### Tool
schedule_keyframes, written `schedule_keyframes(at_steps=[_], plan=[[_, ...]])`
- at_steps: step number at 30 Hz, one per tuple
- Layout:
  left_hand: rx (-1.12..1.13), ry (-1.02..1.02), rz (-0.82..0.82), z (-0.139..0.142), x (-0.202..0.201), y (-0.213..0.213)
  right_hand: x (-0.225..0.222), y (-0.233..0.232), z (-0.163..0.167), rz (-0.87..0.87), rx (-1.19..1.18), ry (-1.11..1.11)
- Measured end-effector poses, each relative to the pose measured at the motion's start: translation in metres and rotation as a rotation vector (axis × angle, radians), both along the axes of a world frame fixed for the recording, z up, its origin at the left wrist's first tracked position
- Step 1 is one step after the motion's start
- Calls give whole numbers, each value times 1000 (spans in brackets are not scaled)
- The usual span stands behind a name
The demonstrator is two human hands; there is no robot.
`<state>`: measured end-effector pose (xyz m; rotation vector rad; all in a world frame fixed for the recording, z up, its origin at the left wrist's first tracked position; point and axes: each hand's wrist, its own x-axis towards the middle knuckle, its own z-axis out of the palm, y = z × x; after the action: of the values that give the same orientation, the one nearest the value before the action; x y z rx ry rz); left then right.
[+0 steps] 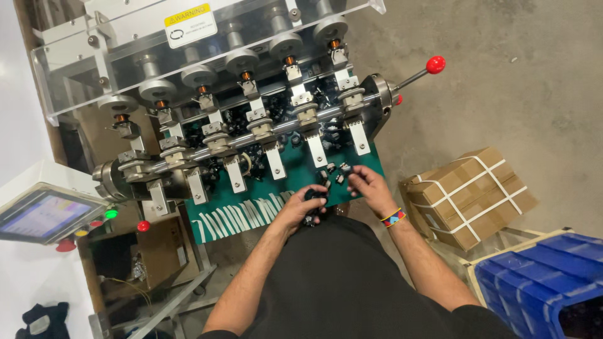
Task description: The person sits at a benchtop machine, places small black coil components into its fixtures, and pulls the red-handled lever to cycle the machine. They use scissors to trim material at a fixture, arrange white strips on the green mat, and wipe the machine area with a black cloth.
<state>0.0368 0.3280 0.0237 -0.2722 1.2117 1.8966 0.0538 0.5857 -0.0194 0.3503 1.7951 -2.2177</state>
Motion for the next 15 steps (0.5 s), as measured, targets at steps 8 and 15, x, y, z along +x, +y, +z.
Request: schedule_keyframes(at_steps=[8,15], plan=[[-84,9,210,-11,9,2,-23,55,4,16,7,4],[-161,78,322,-3,20,-3,-24,46,2,-19,-53,-4]])
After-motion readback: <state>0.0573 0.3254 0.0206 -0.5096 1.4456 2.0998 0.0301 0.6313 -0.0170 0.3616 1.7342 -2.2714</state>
